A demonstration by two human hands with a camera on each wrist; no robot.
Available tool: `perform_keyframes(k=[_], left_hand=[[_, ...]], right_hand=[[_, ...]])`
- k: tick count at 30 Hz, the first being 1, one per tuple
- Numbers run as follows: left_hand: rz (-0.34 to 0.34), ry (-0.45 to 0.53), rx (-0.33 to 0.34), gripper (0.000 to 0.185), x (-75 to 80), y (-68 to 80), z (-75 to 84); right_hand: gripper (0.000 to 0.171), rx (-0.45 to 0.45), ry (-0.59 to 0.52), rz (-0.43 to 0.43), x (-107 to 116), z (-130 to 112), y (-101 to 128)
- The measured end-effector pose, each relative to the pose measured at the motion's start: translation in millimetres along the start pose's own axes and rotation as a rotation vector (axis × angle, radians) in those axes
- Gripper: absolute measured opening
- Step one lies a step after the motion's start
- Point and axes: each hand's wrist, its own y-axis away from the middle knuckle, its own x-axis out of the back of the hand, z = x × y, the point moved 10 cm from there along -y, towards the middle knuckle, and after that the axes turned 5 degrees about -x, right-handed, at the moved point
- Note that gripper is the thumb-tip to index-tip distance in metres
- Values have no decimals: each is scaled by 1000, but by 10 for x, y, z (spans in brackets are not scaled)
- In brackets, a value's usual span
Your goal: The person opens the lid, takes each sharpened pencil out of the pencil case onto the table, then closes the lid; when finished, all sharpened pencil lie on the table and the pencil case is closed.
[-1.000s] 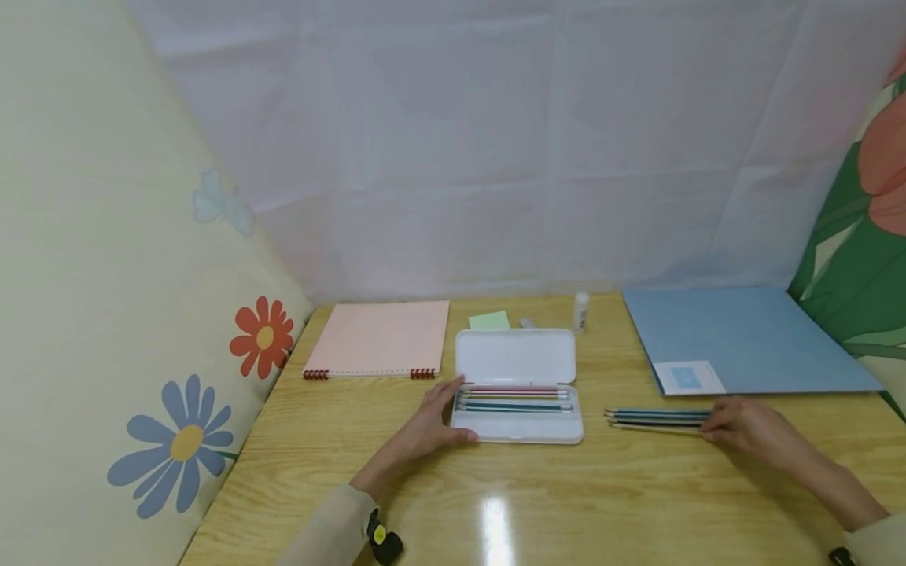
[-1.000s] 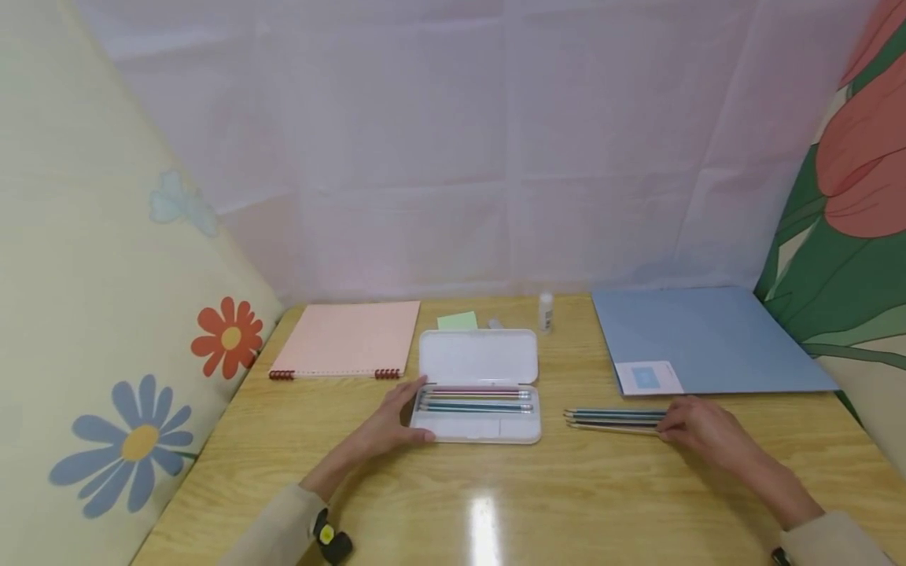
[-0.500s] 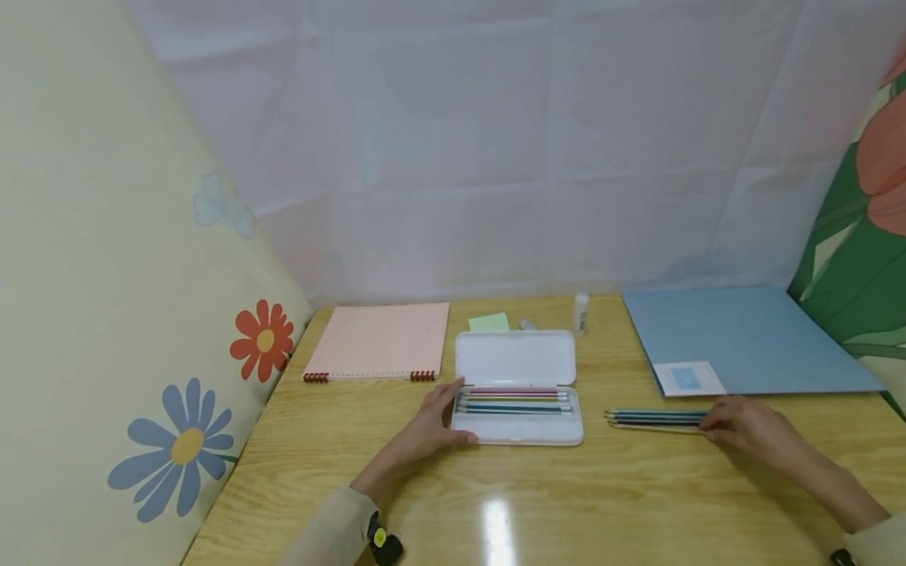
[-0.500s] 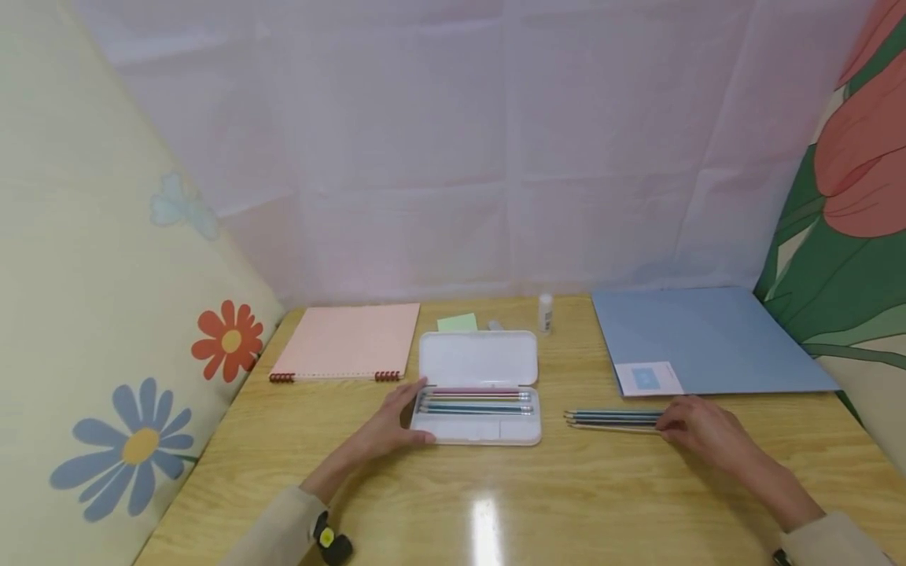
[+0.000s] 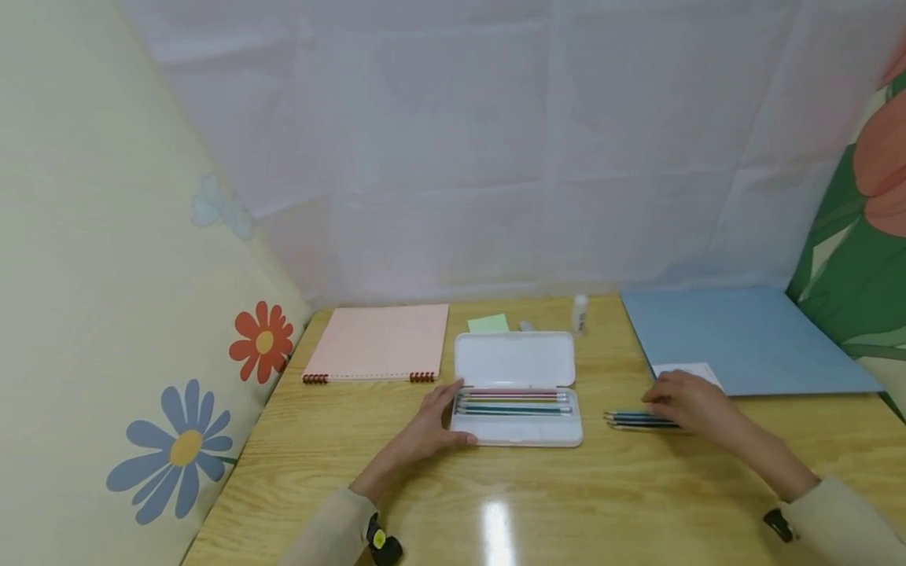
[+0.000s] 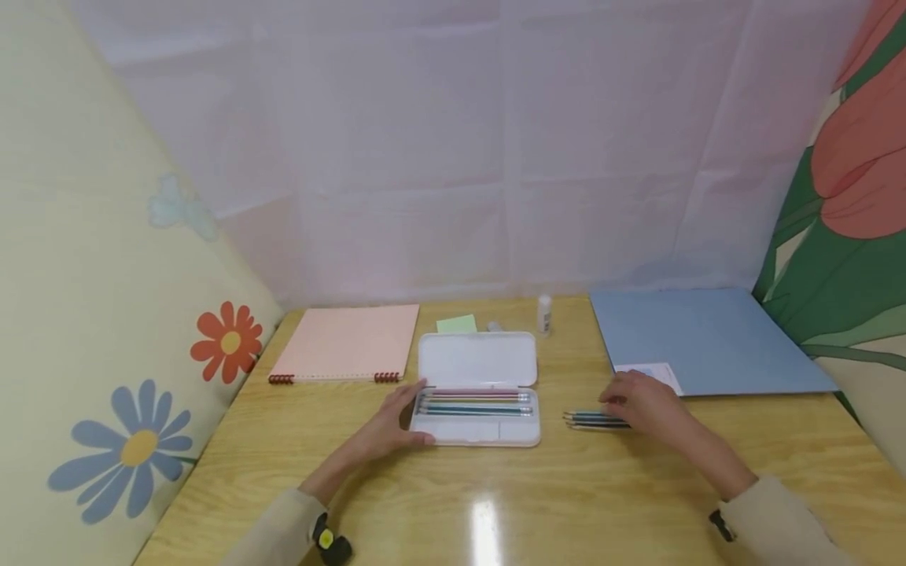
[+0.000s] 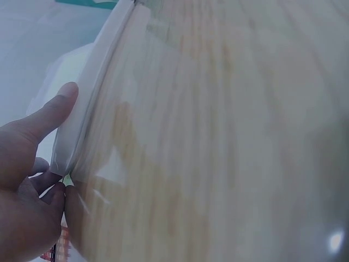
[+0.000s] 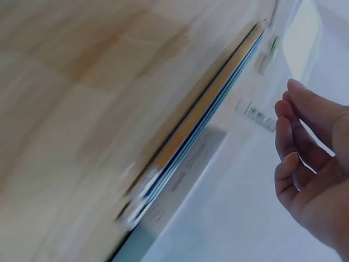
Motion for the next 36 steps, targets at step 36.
perform_keyframes(k=[36], left_hand=[[10,9,6,98,-6,3,-12]], right_hand=[[4,7,118,-241,-998,-551,-871]])
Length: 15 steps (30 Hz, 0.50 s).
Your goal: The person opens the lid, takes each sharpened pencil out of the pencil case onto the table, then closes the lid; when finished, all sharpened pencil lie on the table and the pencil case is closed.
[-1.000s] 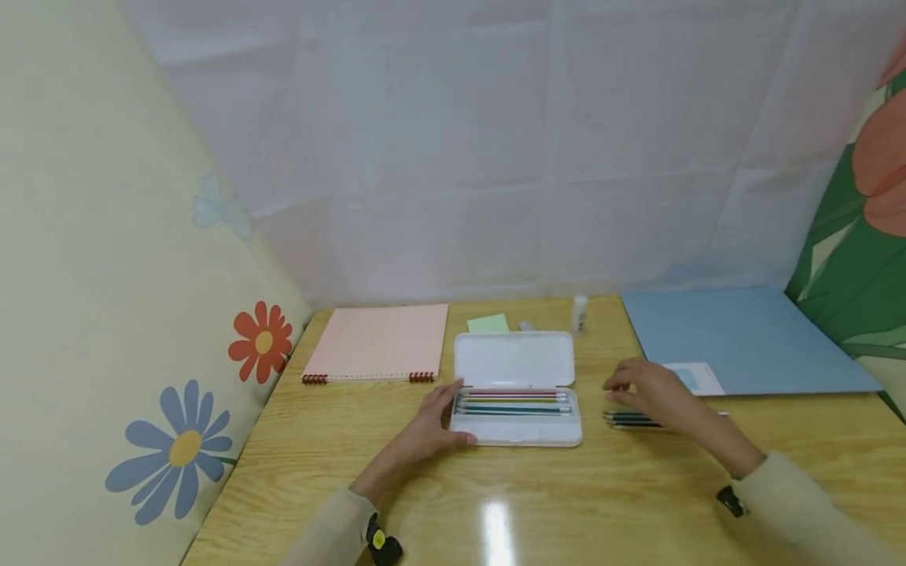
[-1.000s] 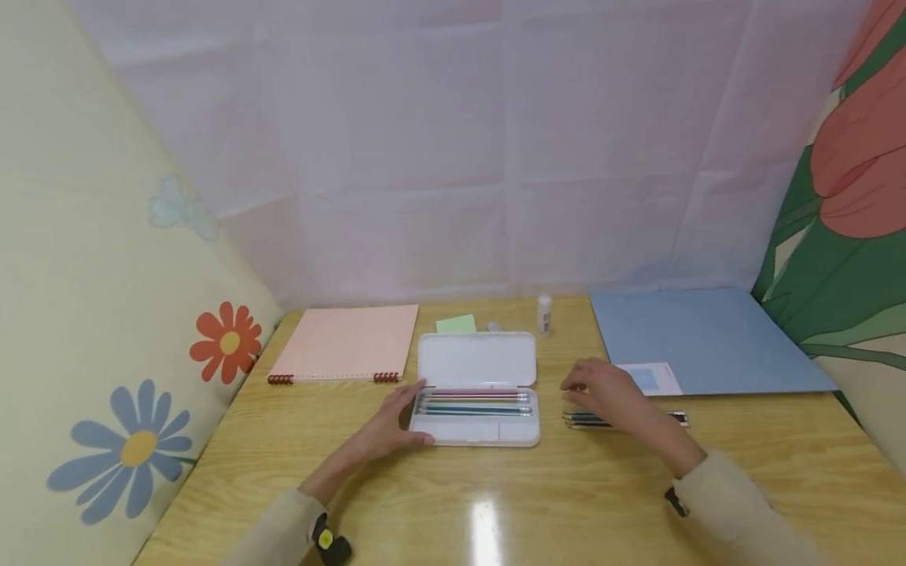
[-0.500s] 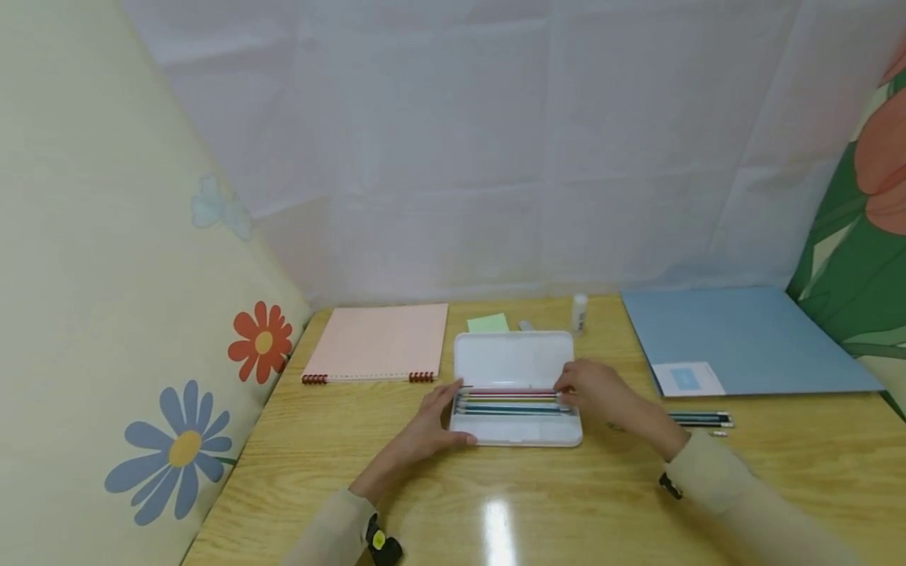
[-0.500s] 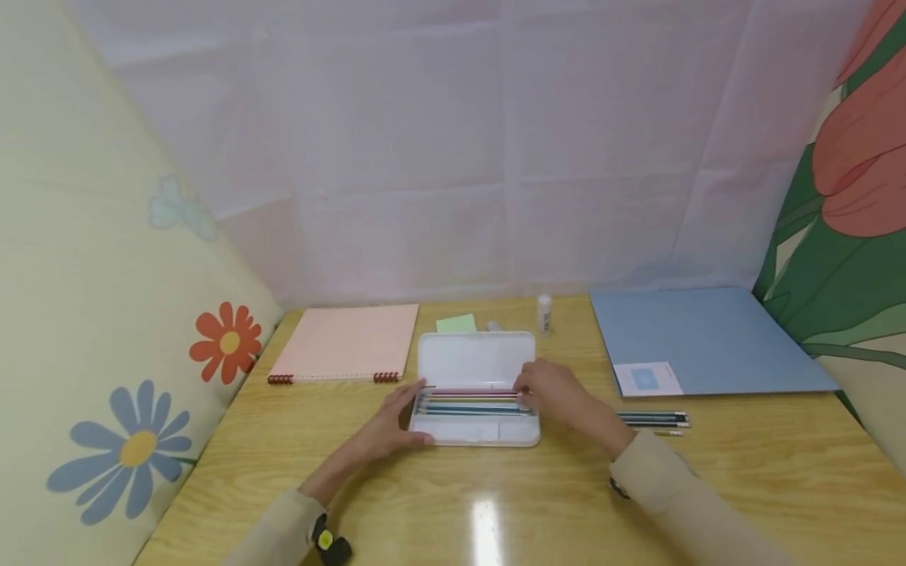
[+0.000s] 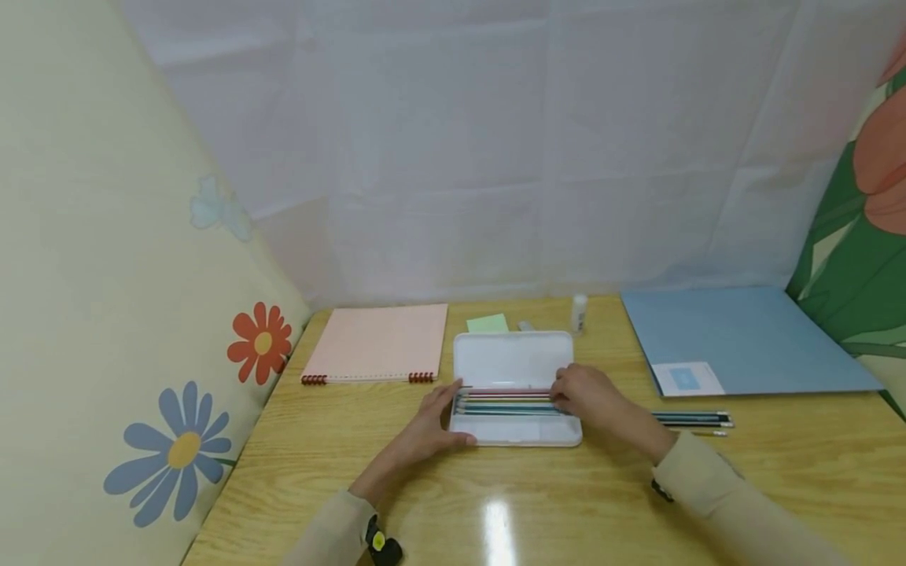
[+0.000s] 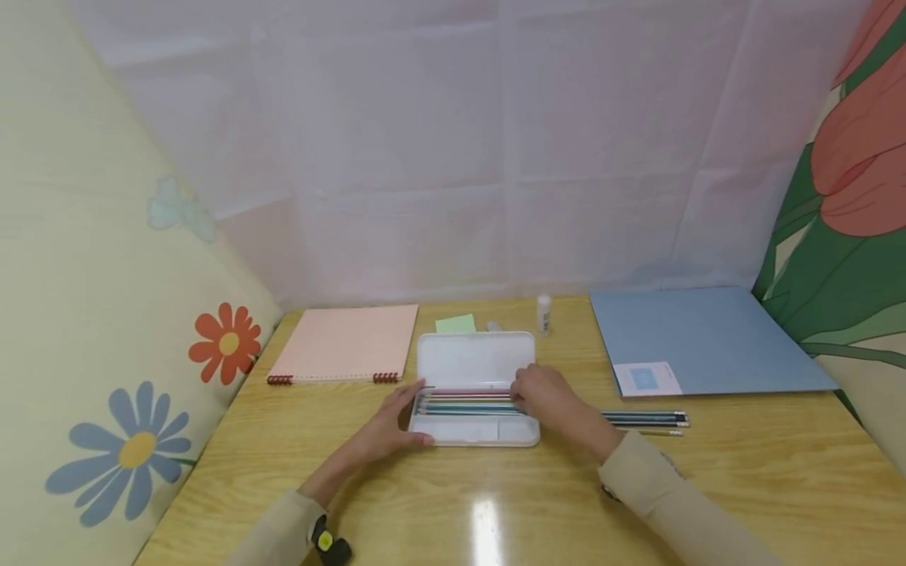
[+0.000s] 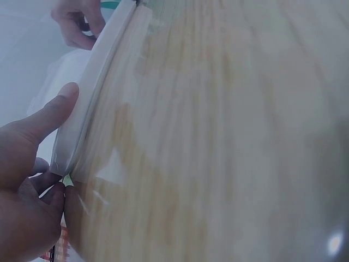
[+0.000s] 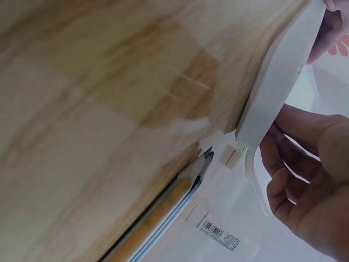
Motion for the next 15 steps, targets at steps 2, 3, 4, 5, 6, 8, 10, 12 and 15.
perform_keyframes(k=[2,3,4,5,6,8,10,12,15], left_hand=[[-2,1,-2,98,-1,1,-1],[-3,2,-5,98,-2,2,-2],[-4,2,-6,98,-3,1,-3],[-4,3,-6,99,-3,0,-5],[-5,1,-5,99,-5,-2,-8],[-3,-1,-5,99,-4,-5,-8],[-1,-6,-4,99,-2,-9,-6],[1,-8,-3,100,-1,-11,-3],[4,-10,-8,100,3,-13,2]], right_hand=[[4,5,3,3,11,-20,2],[4,6,4,4,14,-27,5],[4,6,5,4,17,-33,8],[4,7,5,6,20,-37,8],[4,10,9,10,24,-42,8],[5,17,15,17,29,-52,10],[6,24,21,21,29,-61,9],[7,24,33,12,21,-68,8],[8,5,51,-17,-1,-65,2]])
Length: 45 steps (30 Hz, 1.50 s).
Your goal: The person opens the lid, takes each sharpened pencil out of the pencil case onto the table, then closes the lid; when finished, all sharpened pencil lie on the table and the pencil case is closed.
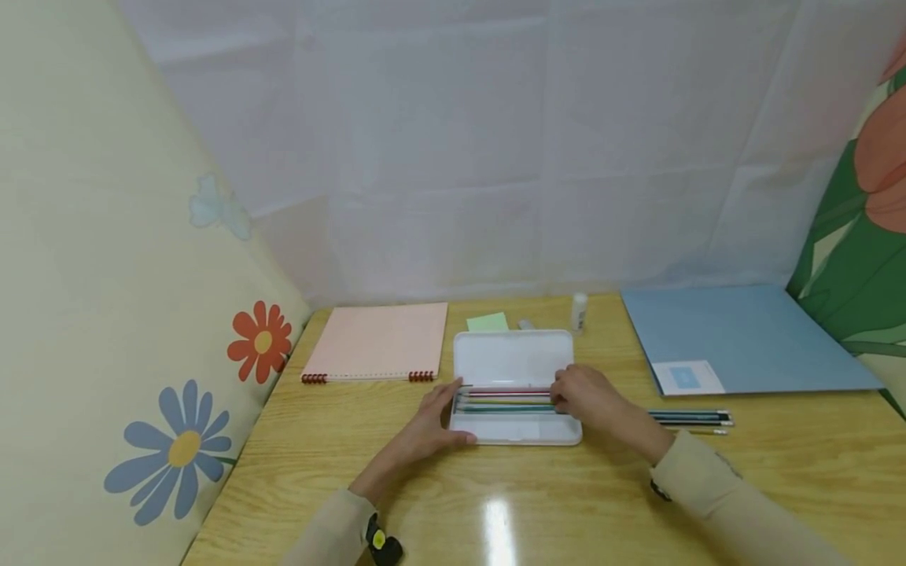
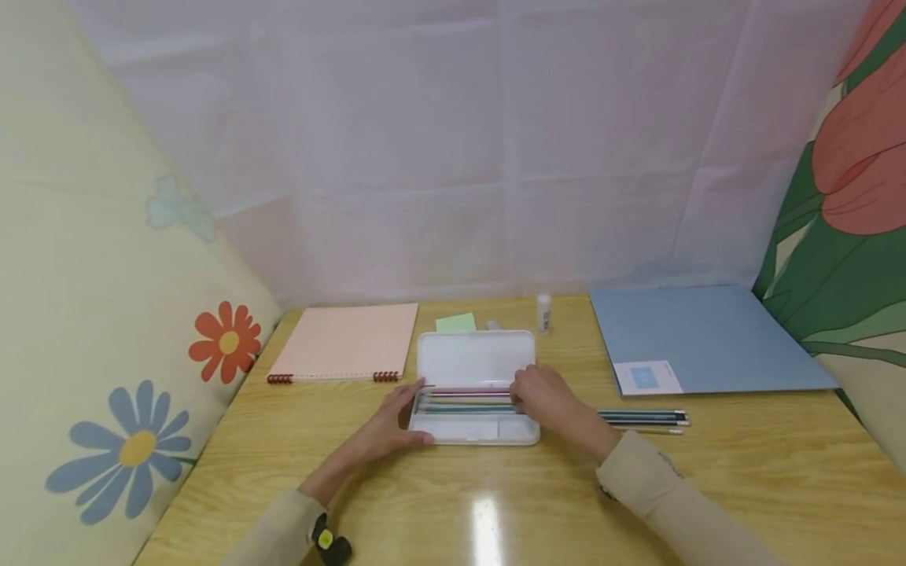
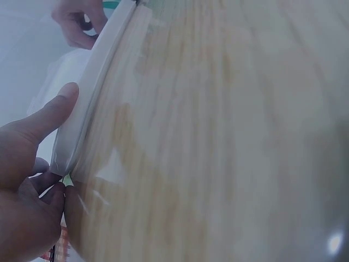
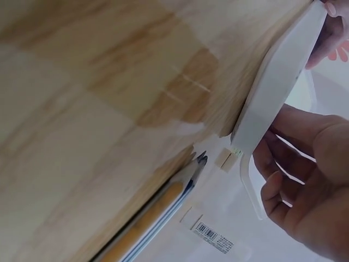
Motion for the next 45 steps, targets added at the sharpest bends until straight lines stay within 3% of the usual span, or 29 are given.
perform_keyframes(k=[6,21,32,39,45], left_hand=[[6,-17,-12,100,5,-17,-6],[5,-1,-12,100,6,0,0],[4,-2,-16,100,11,-2,12],[-3,-6,-17,100,-8,1,2],[-2,-9,-16,100,-5,-5,1]], right_hand=[[11,-46,30,-35,-21,11,-17],[14,-190,-46,-103,-56,103,-58],[5,-114,-154,43,126,118,87],[8,-47,-120,175,354,168,278],[10,-73,-104,223,495,308,491]])
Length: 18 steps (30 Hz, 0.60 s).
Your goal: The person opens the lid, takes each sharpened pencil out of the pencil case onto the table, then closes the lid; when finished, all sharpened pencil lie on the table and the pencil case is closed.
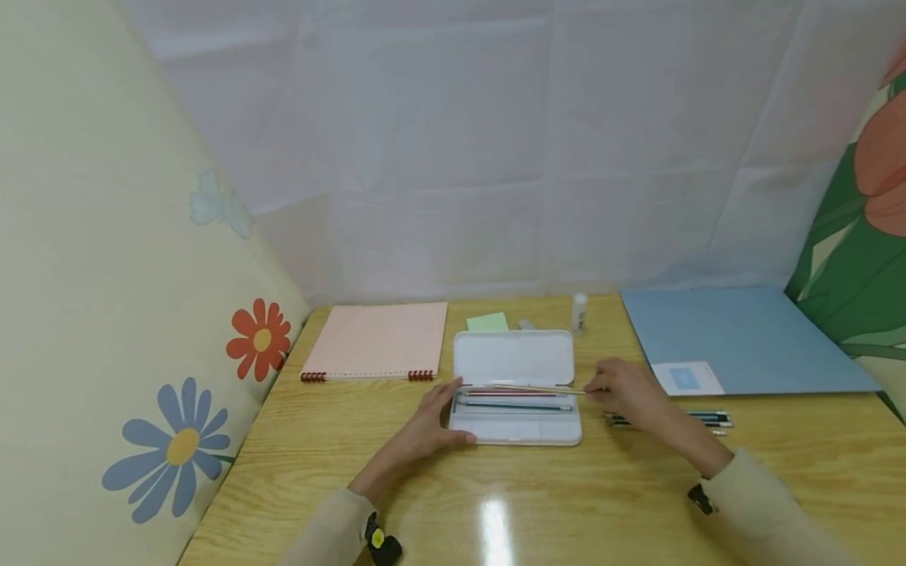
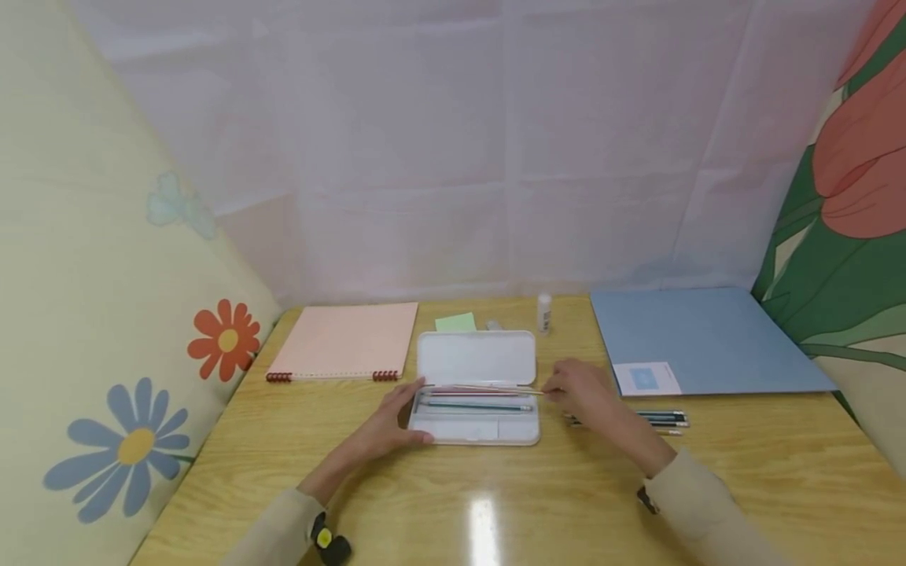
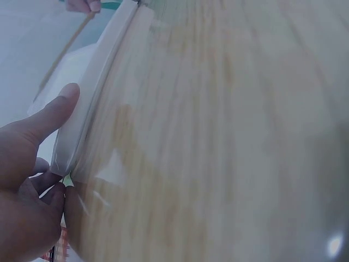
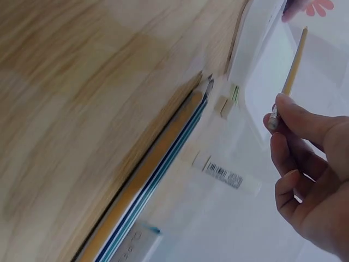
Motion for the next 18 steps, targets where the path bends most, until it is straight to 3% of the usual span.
perform_keyframes(k=[12,18], left_hand=[[-3,0,8,99,3,11,-12],[-3,0,-2,99,4,3,10]], right_hand=[[14,47,-10,146,308,253,289],[18,53,-15,171,428,411,458]])
